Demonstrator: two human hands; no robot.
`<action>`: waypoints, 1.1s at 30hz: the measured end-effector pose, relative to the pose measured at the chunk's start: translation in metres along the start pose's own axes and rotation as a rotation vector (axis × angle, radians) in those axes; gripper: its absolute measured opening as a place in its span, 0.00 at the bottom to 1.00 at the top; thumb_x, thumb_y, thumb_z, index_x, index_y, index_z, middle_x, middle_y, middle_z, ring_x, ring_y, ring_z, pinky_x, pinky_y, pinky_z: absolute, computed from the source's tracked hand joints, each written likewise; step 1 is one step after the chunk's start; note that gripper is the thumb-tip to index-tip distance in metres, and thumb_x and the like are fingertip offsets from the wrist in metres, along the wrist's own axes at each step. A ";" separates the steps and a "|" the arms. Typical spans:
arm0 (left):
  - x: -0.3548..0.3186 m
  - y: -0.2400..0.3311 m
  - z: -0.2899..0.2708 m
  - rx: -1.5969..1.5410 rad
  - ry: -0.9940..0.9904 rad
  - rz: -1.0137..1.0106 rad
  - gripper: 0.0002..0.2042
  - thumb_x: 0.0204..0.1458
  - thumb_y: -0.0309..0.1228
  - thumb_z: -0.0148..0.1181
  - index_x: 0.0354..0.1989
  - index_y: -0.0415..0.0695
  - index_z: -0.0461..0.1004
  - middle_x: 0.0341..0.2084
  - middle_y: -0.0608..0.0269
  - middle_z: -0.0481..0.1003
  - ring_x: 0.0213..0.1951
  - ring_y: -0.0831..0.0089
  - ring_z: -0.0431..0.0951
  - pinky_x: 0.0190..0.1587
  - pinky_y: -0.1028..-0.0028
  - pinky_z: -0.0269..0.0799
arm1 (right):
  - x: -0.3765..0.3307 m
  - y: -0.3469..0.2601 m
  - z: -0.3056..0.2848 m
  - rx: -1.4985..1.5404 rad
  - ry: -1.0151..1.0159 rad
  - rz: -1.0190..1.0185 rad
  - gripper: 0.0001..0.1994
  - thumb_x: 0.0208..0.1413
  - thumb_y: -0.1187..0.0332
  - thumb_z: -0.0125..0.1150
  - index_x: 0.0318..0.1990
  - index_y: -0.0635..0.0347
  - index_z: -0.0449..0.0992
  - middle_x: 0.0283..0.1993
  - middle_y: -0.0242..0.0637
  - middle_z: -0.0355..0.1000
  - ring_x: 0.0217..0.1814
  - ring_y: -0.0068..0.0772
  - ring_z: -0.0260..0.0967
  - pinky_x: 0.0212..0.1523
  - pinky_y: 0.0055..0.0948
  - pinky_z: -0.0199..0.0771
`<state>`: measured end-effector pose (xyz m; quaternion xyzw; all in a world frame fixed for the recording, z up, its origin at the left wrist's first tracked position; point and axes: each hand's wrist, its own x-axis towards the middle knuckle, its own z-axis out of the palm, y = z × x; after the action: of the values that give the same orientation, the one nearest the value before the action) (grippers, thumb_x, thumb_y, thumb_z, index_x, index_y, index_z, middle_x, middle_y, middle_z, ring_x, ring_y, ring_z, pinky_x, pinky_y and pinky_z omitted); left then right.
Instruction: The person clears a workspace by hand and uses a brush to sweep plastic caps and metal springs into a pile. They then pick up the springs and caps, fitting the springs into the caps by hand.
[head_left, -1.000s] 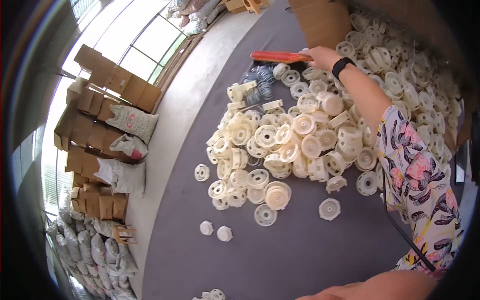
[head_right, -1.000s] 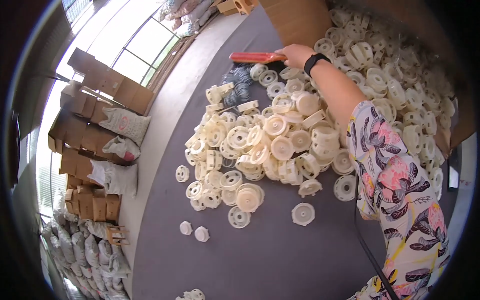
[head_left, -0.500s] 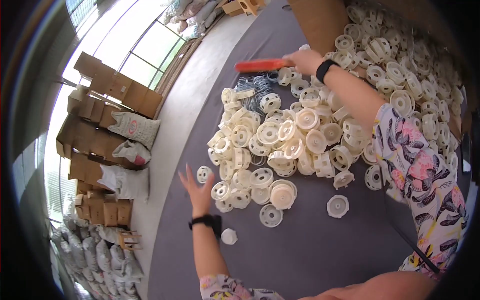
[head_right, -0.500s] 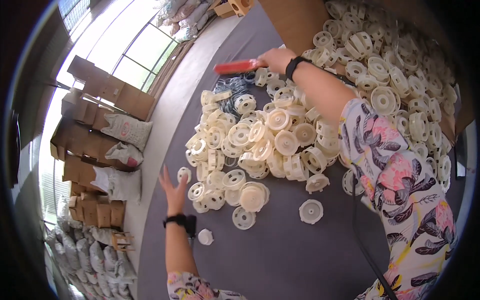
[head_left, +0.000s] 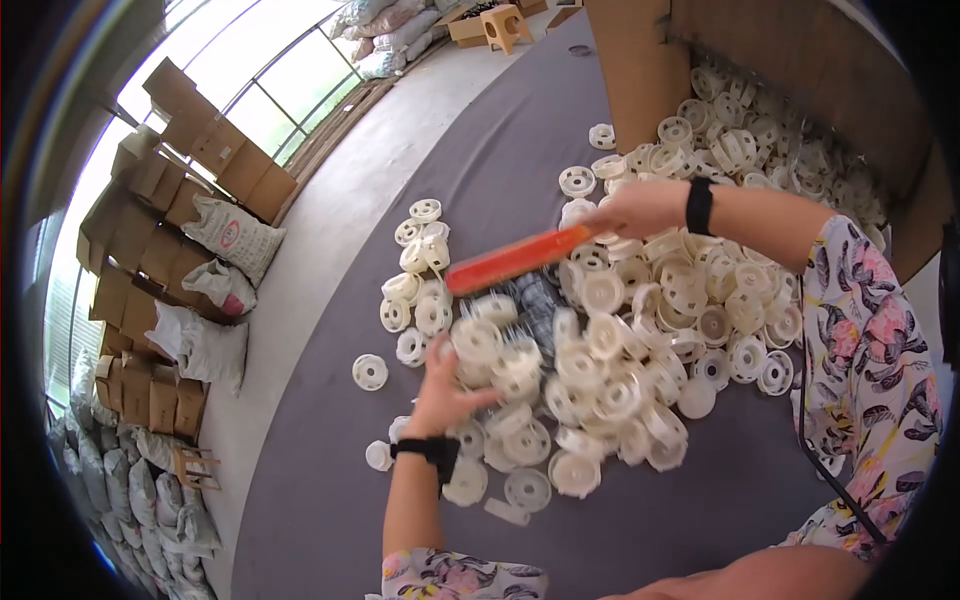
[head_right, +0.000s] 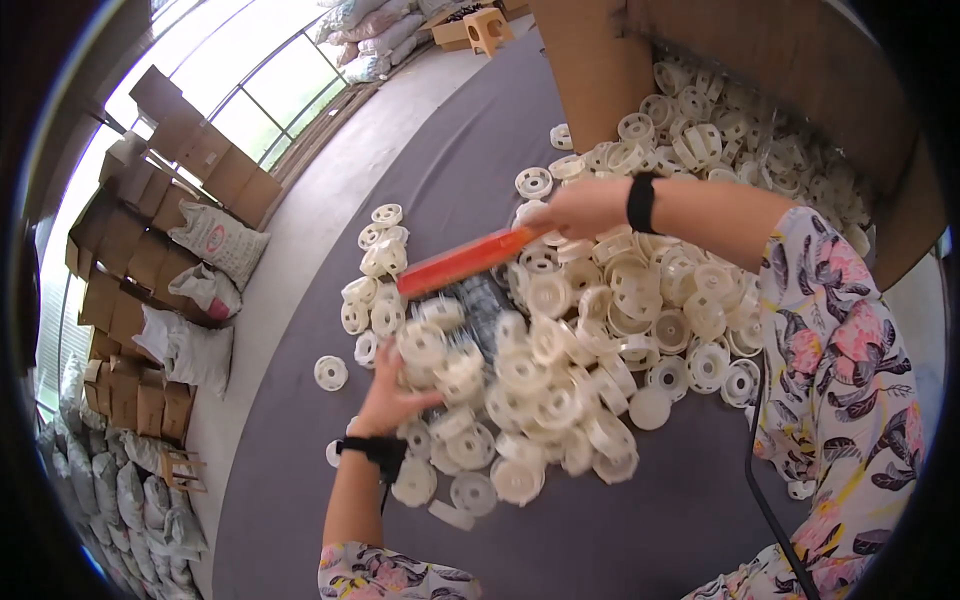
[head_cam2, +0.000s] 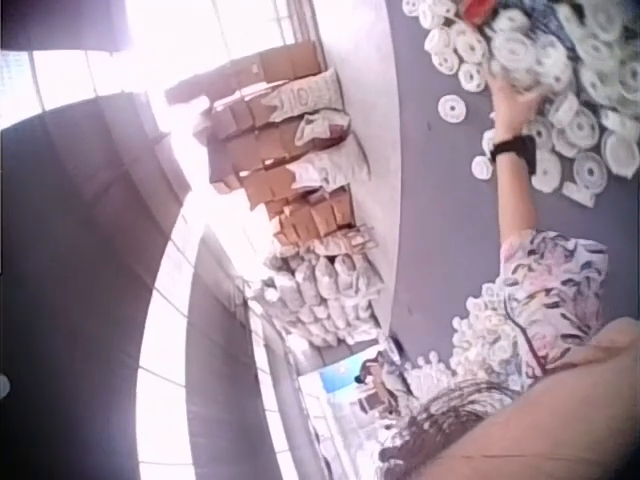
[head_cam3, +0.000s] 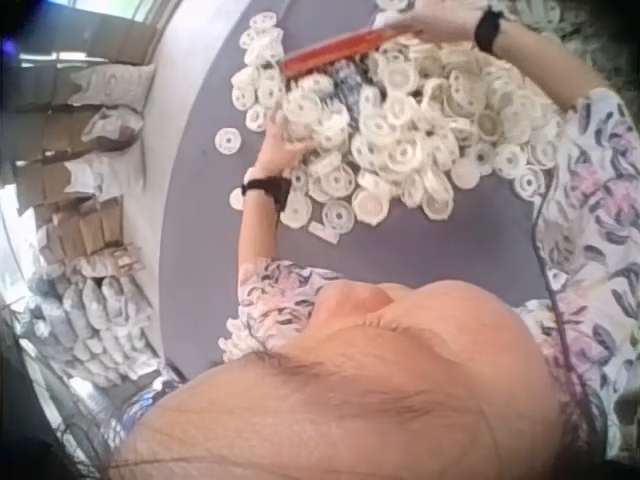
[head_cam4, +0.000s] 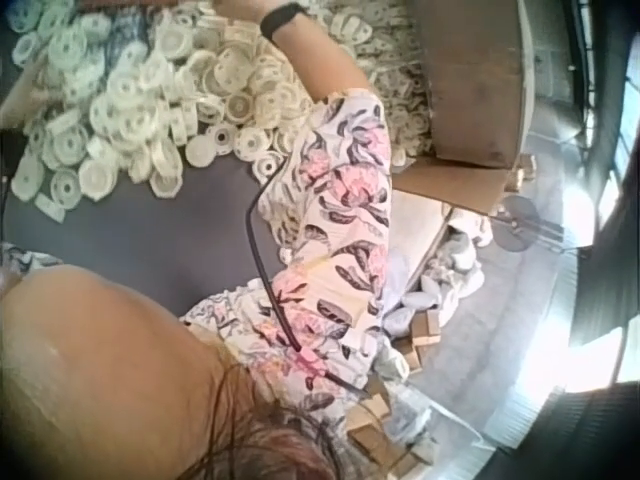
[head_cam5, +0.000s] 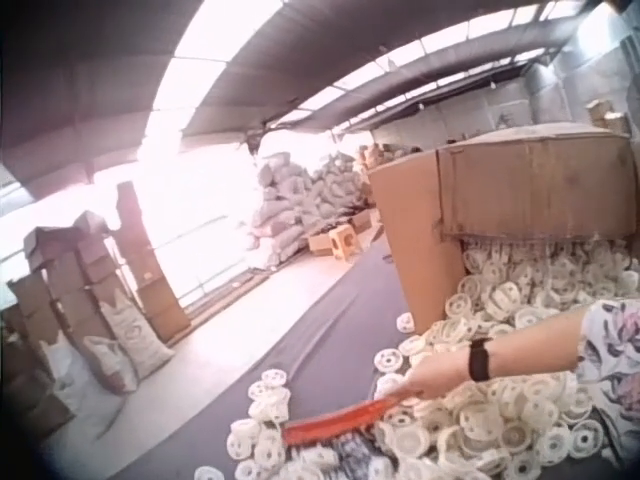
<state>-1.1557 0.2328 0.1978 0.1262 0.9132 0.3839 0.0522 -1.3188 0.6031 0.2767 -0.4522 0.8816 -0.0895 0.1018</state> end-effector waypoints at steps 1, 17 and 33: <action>-0.018 0.017 0.004 -0.013 -0.035 0.030 0.42 0.28 0.43 0.75 0.55 0.39 0.65 0.62 0.41 0.49 0.64 0.49 0.50 0.64 0.62 0.52 | -0.007 -0.007 0.003 -0.003 -0.021 -0.052 0.26 0.48 0.73 0.51 0.58 0.43 0.65 0.30 0.47 0.72 0.30 0.48 0.71 0.32 0.40 0.70; -0.148 -0.147 -0.088 0.208 0.339 -0.742 0.44 0.41 0.57 0.62 0.67 0.54 0.50 0.63 0.48 0.53 0.66 0.51 0.49 0.64 0.53 0.45 | 0.168 -0.012 0.041 0.113 0.627 0.467 0.12 0.46 0.72 0.51 0.40 0.56 0.74 0.35 0.47 0.75 0.39 0.49 0.72 0.41 0.45 0.71; -0.171 -0.168 -0.093 0.294 0.322 -0.836 0.34 0.50 0.64 0.40 0.65 0.64 0.55 0.61 0.53 0.56 0.63 0.53 0.51 0.62 0.48 0.45 | 0.167 -0.174 0.065 0.151 0.045 -0.368 0.21 0.47 0.70 0.52 0.52 0.52 0.70 0.32 0.48 0.73 0.33 0.52 0.71 0.35 0.43 0.70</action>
<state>-1.0411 0.0096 0.1421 -0.3073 0.9270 0.2111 0.0414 -1.2614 0.3627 0.2410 -0.5948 0.7768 -0.1825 0.0974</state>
